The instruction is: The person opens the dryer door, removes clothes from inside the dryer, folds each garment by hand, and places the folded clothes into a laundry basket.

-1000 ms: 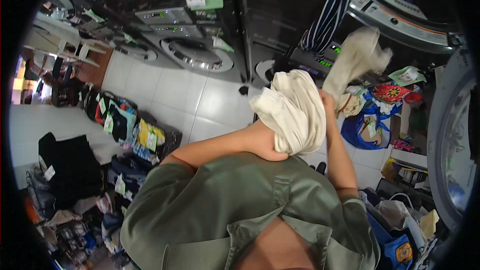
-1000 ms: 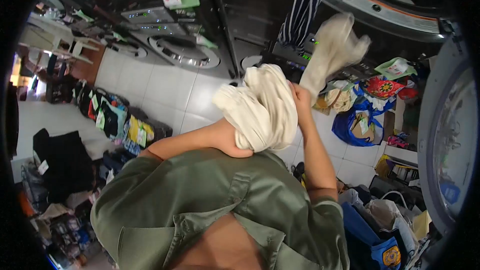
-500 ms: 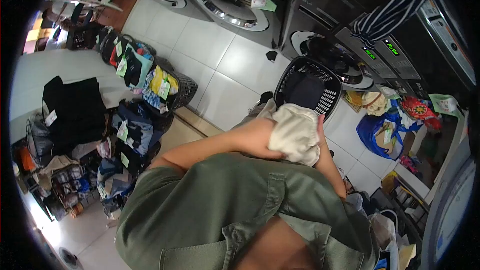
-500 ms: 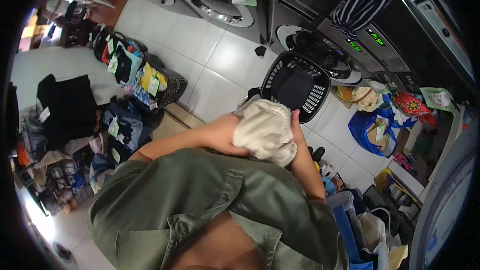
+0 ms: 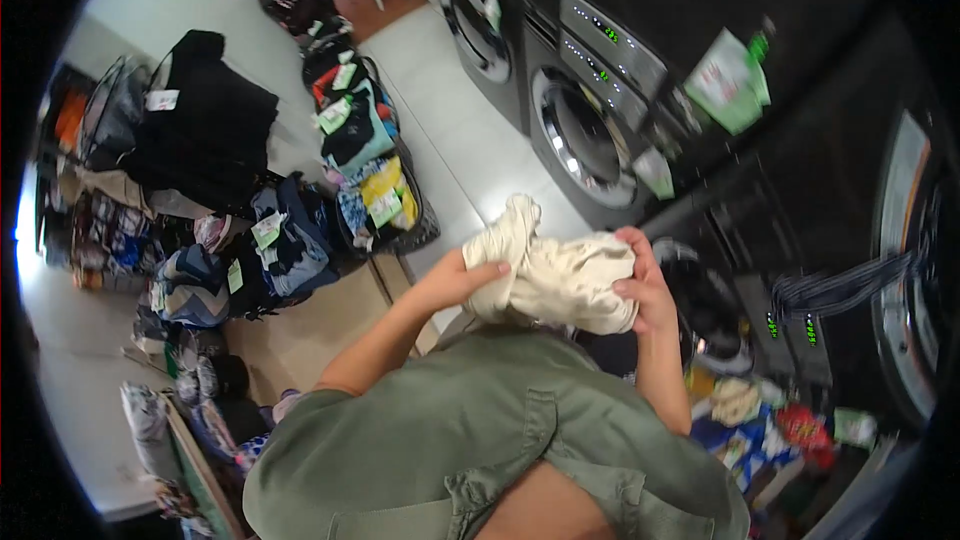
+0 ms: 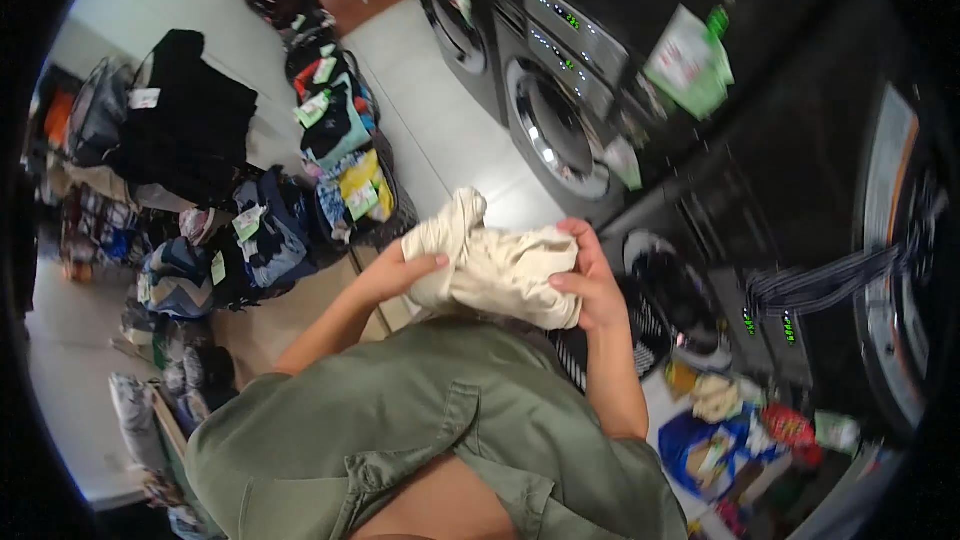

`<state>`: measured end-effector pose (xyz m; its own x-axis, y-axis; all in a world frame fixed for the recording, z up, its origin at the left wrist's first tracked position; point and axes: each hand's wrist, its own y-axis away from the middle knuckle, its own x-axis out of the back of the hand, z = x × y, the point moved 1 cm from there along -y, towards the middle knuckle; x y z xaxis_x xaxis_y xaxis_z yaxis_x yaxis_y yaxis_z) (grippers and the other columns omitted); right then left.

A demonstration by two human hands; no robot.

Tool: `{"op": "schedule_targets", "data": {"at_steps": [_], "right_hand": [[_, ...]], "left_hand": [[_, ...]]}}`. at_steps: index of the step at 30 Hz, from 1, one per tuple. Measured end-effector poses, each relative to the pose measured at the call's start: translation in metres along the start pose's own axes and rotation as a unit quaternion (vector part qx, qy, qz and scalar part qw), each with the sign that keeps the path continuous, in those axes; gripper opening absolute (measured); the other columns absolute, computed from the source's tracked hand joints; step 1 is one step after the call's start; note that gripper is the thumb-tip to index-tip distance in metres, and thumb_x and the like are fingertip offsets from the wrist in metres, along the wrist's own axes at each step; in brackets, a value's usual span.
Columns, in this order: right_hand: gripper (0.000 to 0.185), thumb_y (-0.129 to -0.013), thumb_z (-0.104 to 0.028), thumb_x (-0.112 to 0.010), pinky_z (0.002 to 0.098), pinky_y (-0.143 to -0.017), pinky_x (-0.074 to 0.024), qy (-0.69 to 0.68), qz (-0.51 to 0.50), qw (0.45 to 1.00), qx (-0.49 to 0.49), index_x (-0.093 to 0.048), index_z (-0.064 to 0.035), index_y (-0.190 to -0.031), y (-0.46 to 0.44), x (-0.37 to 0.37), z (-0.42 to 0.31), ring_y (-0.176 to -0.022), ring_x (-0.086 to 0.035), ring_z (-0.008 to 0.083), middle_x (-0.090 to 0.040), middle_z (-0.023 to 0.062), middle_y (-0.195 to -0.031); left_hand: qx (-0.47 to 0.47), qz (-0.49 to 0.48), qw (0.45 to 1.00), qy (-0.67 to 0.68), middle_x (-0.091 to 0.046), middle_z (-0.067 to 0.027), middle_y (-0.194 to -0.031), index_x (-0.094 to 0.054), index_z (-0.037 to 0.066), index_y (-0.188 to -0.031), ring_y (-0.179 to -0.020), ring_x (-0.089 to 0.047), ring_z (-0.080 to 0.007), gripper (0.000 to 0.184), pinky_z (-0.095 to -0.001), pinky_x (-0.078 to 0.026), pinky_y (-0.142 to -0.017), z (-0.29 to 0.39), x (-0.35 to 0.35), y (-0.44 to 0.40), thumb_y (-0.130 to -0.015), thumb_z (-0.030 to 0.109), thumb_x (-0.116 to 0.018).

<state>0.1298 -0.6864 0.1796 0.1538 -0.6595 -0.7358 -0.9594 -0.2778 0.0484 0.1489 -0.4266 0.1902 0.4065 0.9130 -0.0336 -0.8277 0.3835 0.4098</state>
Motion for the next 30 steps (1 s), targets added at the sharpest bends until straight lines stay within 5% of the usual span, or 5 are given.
{"op": "schedule_targets", "data": {"at_steps": [8,12,20,22,30], "right_hand": [[0.037,-0.071,0.004,-0.055,0.0315,-0.076,-0.0480,-0.038,-0.152,0.985,0.067,-0.042,-0.0088,-0.104,-0.218,-0.093,0.045,-0.089,-0.056,0.0200,-0.053,0.0108,-0.099],[0.028,-0.071,0.005,-0.056,0.0233,-0.068,-0.0437,0.288,-0.125,0.947,0.074,-0.049,-0.0061,-0.096,-0.374,-0.077,0.181,-0.077,-0.051,0.0091,-0.052,0.0036,-0.089],[0.021,-0.079,-0.014,-0.057,0.0252,-0.060,-0.0463,0.213,0.062,0.967,-0.125,-0.052,-0.0060,-0.098,-0.518,0.011,0.183,-0.070,-0.057,0.0120,-0.057,0.0043,-0.082],[0.016,-0.082,-0.016,-0.054,0.0220,-0.057,-0.0430,0.329,0.129,0.925,-0.137,-0.053,-0.0065,-0.094,-0.560,0.028,0.177,-0.067,-0.057,0.0103,-0.059,0.0028,-0.080],[0.011,-0.082,-0.012,-0.055,0.0171,-0.057,-0.0396,0.425,0.081,0.901,0.034,-0.056,-0.0041,-0.089,-0.778,0.032,0.151,-0.065,-0.053,0.0059,-0.058,-0.0003,-0.076]], "left_hand": [[-0.316,-0.138,0.915,0.208,-0.044,-0.0115,-0.122,-0.034,-0.001,-0.125,-0.111,-0.043,-0.0187,0.059,-0.0299,-0.031,-0.094,0.017,0.181,-0.053,-0.073,0.010,-0.061],[-0.221,-0.092,0.896,0.375,-0.044,-0.0122,-0.121,-0.035,0.000,-0.123,-0.110,-0.043,-0.0213,0.051,-0.0312,-0.034,-0.093,-0.071,0.247,-0.195,-0.078,0.016,-0.053],[-0.065,-0.048,0.959,0.272,-0.045,-0.0134,-0.119,-0.039,0.001,-0.118,-0.106,-0.047,-0.0256,0.043,-0.0338,-0.040,-0.088,-0.060,0.356,-0.326,-0.087,0.030,-0.037],[0.008,-0.292,0.665,0.687,-0.048,-0.0145,-0.116,-0.043,0.001,-0.115,-0.100,-0.051,-0.0241,0.037,-0.0342,-0.042,-0.084,-0.062,0.393,-0.383,-0.087,0.025,-0.041],[-0.225,-0.136,0.830,0.493,-0.049,-0.0086,-0.108,-0.043,0.002,-0.113,-0.094,-0.048,-0.0136,0.039,-0.0255,-0.039,-0.076,0.036,0.515,-0.538,-0.085,0.028,-0.037]]}}
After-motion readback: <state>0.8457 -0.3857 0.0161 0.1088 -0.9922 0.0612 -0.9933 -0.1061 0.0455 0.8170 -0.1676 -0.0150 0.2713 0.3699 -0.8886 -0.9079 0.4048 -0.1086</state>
